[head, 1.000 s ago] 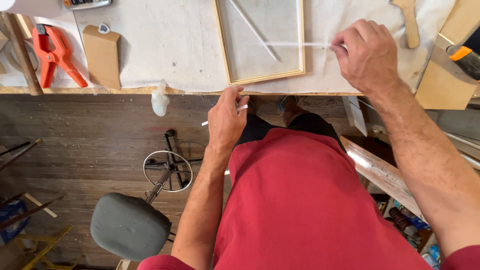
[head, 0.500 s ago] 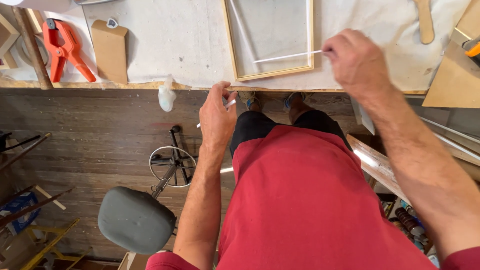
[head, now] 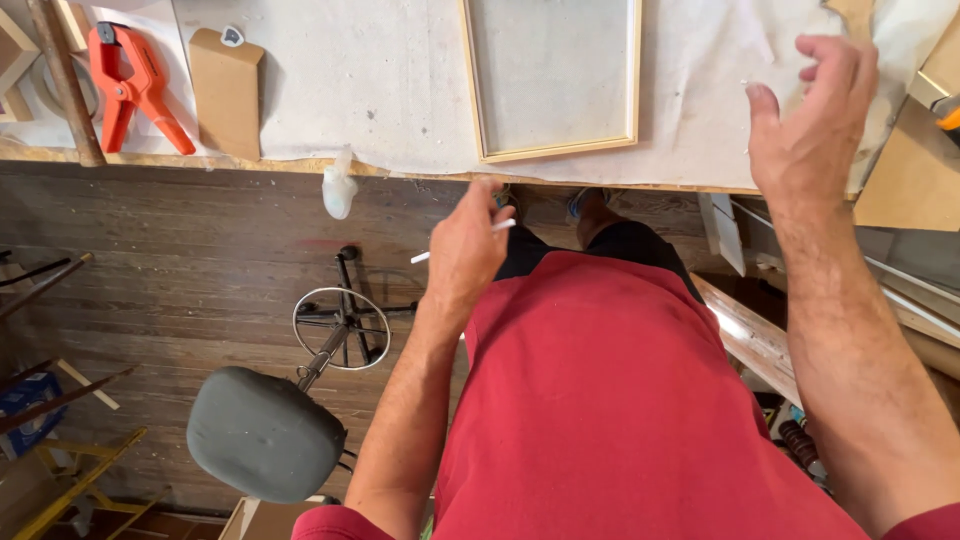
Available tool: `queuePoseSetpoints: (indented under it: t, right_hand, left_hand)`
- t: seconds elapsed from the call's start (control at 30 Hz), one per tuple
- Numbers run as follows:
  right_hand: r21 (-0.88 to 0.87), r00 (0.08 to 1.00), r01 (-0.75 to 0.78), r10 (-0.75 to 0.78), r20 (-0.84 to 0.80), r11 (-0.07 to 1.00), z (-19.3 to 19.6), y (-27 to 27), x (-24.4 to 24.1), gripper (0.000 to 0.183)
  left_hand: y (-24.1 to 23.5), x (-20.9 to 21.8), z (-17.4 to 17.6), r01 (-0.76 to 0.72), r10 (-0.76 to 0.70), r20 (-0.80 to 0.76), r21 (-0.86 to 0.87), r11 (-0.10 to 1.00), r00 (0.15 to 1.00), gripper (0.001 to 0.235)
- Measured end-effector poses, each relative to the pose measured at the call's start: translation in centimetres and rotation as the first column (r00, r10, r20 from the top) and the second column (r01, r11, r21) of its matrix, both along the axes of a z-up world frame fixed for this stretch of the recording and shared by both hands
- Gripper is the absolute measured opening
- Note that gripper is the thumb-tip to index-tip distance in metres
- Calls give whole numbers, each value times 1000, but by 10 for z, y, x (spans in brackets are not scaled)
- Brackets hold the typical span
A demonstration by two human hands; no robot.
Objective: Measuring, cutting, and fitting thin white inserts into a wooden picture frame on a workbench.
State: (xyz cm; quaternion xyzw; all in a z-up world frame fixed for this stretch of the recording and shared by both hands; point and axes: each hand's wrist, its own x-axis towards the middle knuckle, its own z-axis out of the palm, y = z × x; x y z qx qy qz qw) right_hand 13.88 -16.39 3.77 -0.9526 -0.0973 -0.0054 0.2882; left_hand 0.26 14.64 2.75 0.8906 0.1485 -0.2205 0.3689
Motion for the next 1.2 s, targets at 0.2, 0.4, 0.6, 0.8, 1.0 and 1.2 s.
queuePoseSetpoints:
  t: [0.2,0.4,0.6,0.8,1.0,1.2]
  right_hand:
    - [89,907,-392,401,-129,916,10,44,-54,25]
    - [93,778,-621,627,-49,778,-23,71,-92,9]
    - [277,889,-363,419,-182,890,-9,47,-55,6]
    - [378,907,-65,212,-364,924,-1,16,-42,13]
    - [427,891,34,167,-422,904,7,22,-46,19]
    - [470,864,140,124,-487,871,14,24,-48,18]
  left_hand:
    - [-35,-7,-39,253,-258,47,100,962,965,21]
    - [-55,3,-22,327,-328,-26,-39,944,944,24]
    - [-27,18,2,379,-379,10,-51,924,925,25]
    - [5,9,-16,-223,309,69,-546,807,949,28]
    - [9,12,-21,-300,423,13,-685,664,906,21]
    - [9,11,-25,-313,464,21,-712,629,885,17]
